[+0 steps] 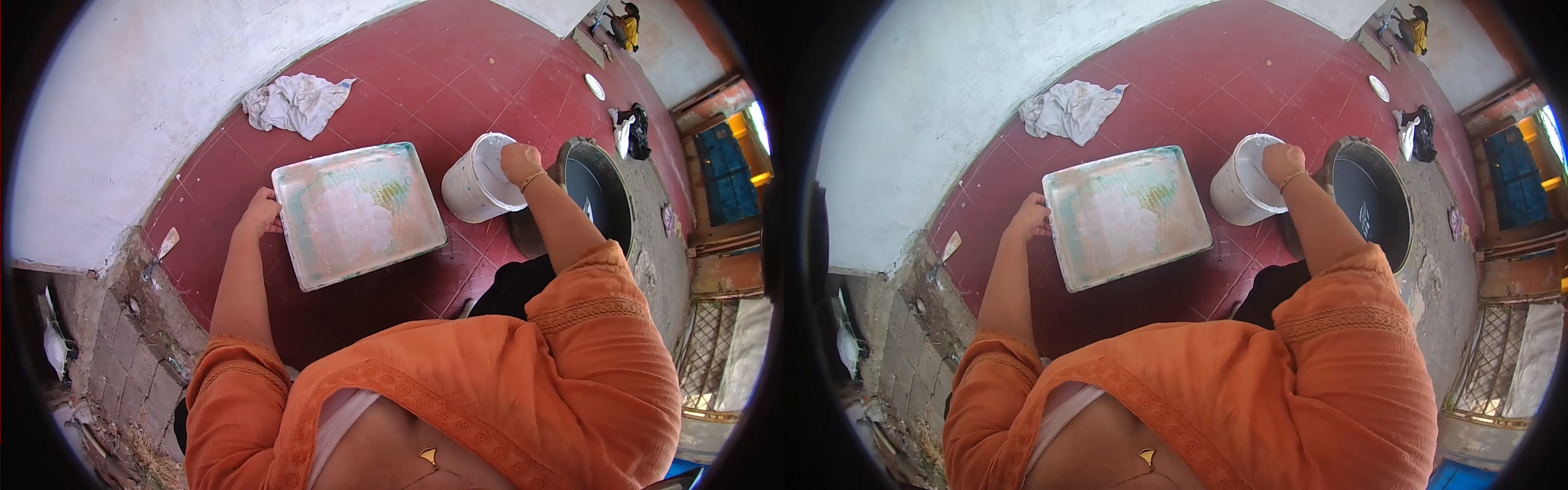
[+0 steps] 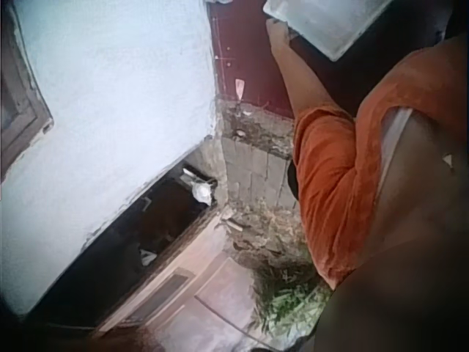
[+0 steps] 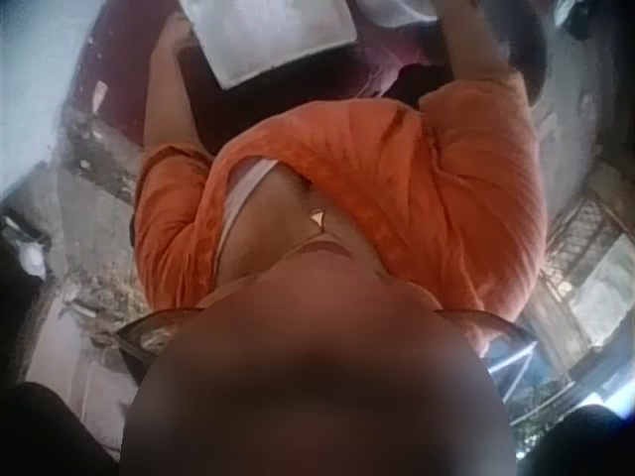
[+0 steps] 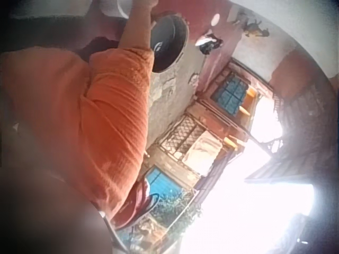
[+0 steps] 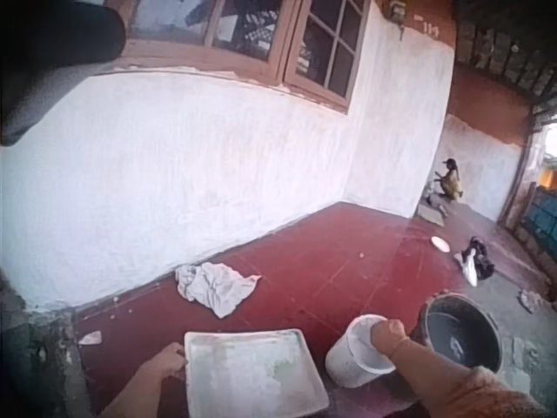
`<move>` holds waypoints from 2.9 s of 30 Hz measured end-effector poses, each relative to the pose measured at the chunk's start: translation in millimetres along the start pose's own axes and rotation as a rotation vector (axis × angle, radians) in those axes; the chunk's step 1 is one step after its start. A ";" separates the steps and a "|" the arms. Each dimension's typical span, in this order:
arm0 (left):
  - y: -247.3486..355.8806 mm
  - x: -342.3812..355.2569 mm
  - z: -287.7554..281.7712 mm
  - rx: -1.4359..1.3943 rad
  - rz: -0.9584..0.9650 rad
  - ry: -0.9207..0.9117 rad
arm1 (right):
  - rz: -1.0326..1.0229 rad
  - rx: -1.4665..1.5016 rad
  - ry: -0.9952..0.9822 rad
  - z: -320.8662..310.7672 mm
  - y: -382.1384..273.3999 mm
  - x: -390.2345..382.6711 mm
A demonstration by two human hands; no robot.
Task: The person mixes white paint in a bucket with a brush and then pours it into a paint tray.
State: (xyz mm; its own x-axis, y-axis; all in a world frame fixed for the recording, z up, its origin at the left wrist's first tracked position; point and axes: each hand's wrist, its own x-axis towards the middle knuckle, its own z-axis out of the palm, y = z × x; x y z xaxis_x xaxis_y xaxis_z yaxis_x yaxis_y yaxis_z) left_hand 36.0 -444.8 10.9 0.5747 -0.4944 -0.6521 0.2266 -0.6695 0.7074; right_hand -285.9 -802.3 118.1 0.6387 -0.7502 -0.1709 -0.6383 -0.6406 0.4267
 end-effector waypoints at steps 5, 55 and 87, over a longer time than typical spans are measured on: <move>-2.9 0.8 -0.6 -0.036 -0.005 -0.016 | -0.199 -0.002 -0.236 12.5 2.8 4.5; 133.2 -103.8 156.2 0.410 0.986 0.028 | -0.358 0.219 -0.450 30.9 4.0 22.2; 183.3 -74.5 308.7 0.539 1.133 0.023 | -0.092 1.043 -0.466 -28.9 18.1 11.5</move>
State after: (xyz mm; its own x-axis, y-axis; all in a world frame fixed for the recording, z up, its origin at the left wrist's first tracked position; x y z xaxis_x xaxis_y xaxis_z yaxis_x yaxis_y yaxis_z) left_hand -208.0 -701.8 104.9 0.2509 -0.9331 0.2575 -0.7497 -0.0190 0.6615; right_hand -277.7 -817.8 149.6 0.6192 -0.5416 -0.5686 -0.7817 -0.3565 -0.5117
